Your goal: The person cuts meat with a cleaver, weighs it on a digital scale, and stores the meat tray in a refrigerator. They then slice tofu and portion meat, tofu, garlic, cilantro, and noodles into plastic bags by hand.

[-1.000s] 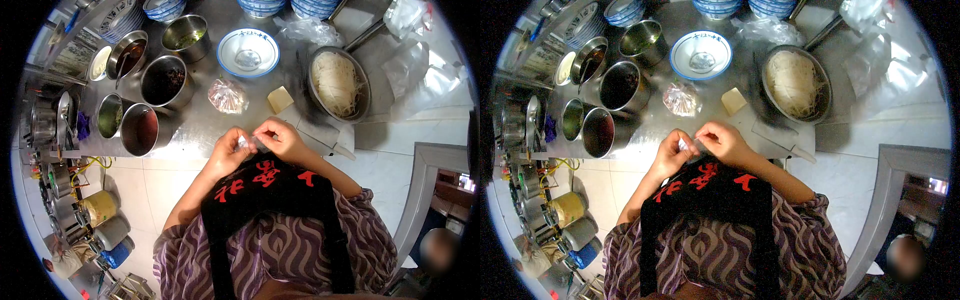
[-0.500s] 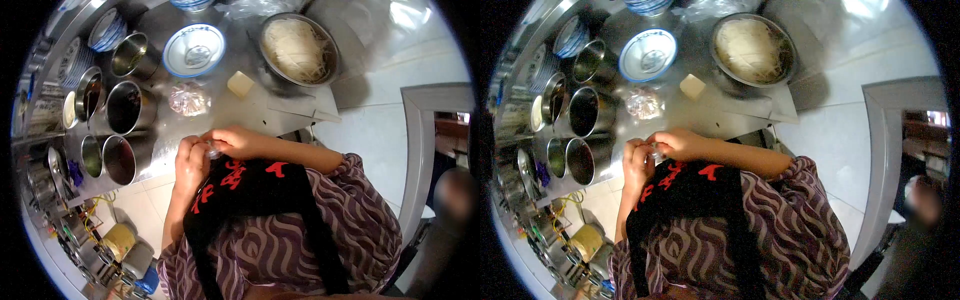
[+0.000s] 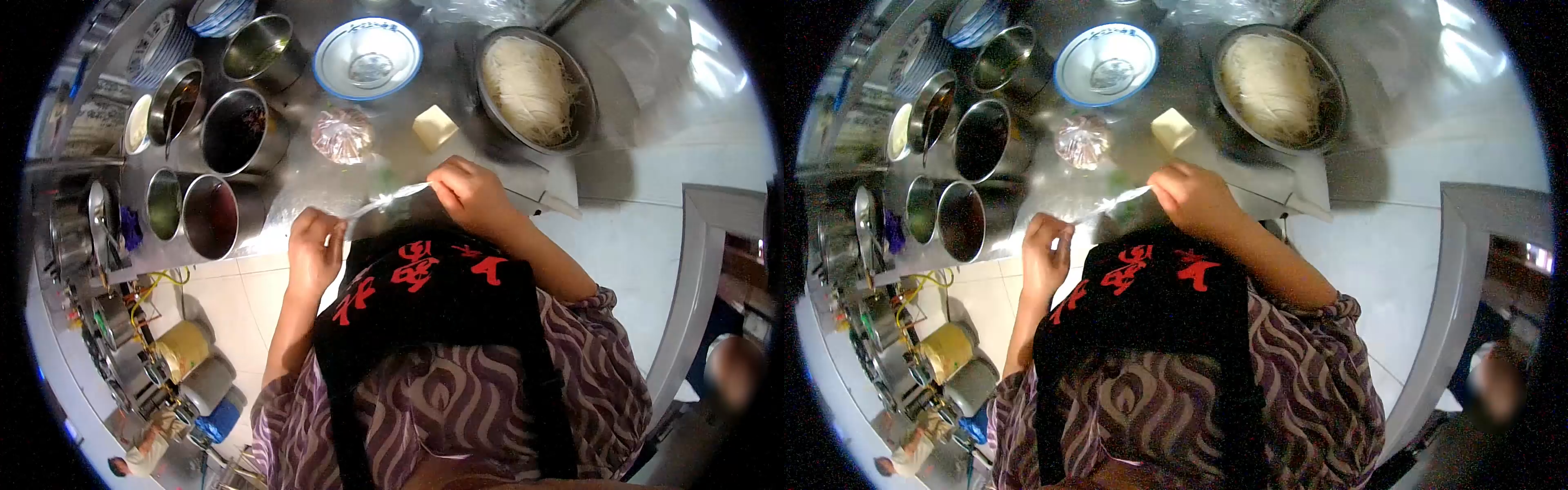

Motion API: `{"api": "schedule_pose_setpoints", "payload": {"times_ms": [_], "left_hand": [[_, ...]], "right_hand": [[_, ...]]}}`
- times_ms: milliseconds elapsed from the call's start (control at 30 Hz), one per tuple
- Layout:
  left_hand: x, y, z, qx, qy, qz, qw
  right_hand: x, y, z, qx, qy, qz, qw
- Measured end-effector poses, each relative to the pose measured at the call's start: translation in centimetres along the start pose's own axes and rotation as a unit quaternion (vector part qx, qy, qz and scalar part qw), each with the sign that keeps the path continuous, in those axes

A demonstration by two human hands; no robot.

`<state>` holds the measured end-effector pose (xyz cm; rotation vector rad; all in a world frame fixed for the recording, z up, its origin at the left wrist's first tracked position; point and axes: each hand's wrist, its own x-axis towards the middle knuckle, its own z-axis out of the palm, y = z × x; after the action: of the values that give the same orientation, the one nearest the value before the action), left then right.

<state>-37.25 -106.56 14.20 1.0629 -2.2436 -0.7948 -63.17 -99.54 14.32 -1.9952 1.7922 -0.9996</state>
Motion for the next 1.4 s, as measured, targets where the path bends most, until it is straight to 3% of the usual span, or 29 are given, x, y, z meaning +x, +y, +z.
{"api": "schedule_pose_setpoints", "payload": {"times_ms": [100, 167, 200, 233, 300, 400, 467, 500, 567, 600, 700, 833, 933, 967, 1033, 1100, 1200, 1400], "left_hand": [[1.2, 0.1, -0.5, -0.174, -0.09, 0.082, 0.977], [1.6, 1.2, 0.7, -0.43, -0.125, 0.029, 0.893], [1.9, 1.7, 0.5, -0.464, -0.167, -0.002, 0.87], [1.5, 1.6, 1.3, -0.471, -0.144, -0.062, 0.868], [1.5, 2.1, 2.1, -0.376, -0.111, -0.123, 0.912], [1.8, 2.8, 2.2, -0.271, -0.142, -0.073, 0.949], [1.4, 2.3, 3.3, -0.211, -0.109, -0.015, 0.971], [1.3, 2.1, 3.3, -0.177, -0.092, 0.028, 0.979], [1.4, 2.4, 2.5, -0.23, -0.114, -0.038, 0.966], [1.5, 2.8, 1.5, -0.251, -0.137, -0.104, 0.953], [1.1, 2.2, 1.5, -0.262, -0.086, 0.005, 0.961], [0.5, 1.8, 1.5, -0.195, -0.05, -0.07, 0.977], [0.4, 0.9, 2.8, -0.209, 0.035, -0.053, 0.976], [0.4, 1.5, 2.1, -0.234, -0.01, -0.079, 0.969], [0.4, 1.7, 2.2, -0.213, -0.021, -0.059, 0.975], [0.7, 1.9, 2.7, -0.212, -0.035, -0.07, 0.974], [1.3, 2.3, 3.3, -0.23, -0.055, 0.014, 0.972], [2.5, 2.6, 2.4, -0.122, -0.085, 0.12, 0.982]], "right_hand": [[0.8, 0.2, 0.7, 0.047, 0.028, 0.012, 0.998], [0.8, 0.2, 1.1, 0.057, 0.005, 0.029, 0.998], [0.8, 0.3, 1.3, 0.05, 0.007, 0.023, 0.998], [1.0, -0.1, 1.2, 0.059, 0.009, 0.028, 0.998], [1.3, -1.3, 0.7, 0.082, 0.007, 0.036, 0.996], [2.1, -3.3, 0.5, 0.065, -0.009, -0.076, 0.995], [1.9, -3.9, 0.7, 0.073, -0.058, -0.148, 0.985], [1.7, -4.1, 0.9, 0.151, -0.097, -0.056, 0.982], [1.5, -4.6, 1.3, 0.291, -0.176, 0.131, 0.931], [1.6, -4.9, 1.7, 0.339, -0.168, 0.162, 0.911], [1.9, -3.6, 2.6, 0.139, -0.164, -0.1, 0.971], [1.7, -3.6, 2.2, -0.027, -0.122, -0.114, 0.986], [0.4, -4.2, 2.1, -0.071, -0.149, -0.183, 0.969], [0.4, -4.5, 2.0, -0.069, -0.163, -0.206, 0.962], [1.1, -5.5, 1.2, 0.025, -0.157, -0.157, 0.975], [1.6, -4.8, 1.8, 0.143, -0.028, -0.098, 0.985], [1.4, -3.6, 3.6, 0.22, -0.079, 0.036, 0.972], [0.9, -3.0, 2.4, 0.302, -0.182, 0.146, 0.924]]}}
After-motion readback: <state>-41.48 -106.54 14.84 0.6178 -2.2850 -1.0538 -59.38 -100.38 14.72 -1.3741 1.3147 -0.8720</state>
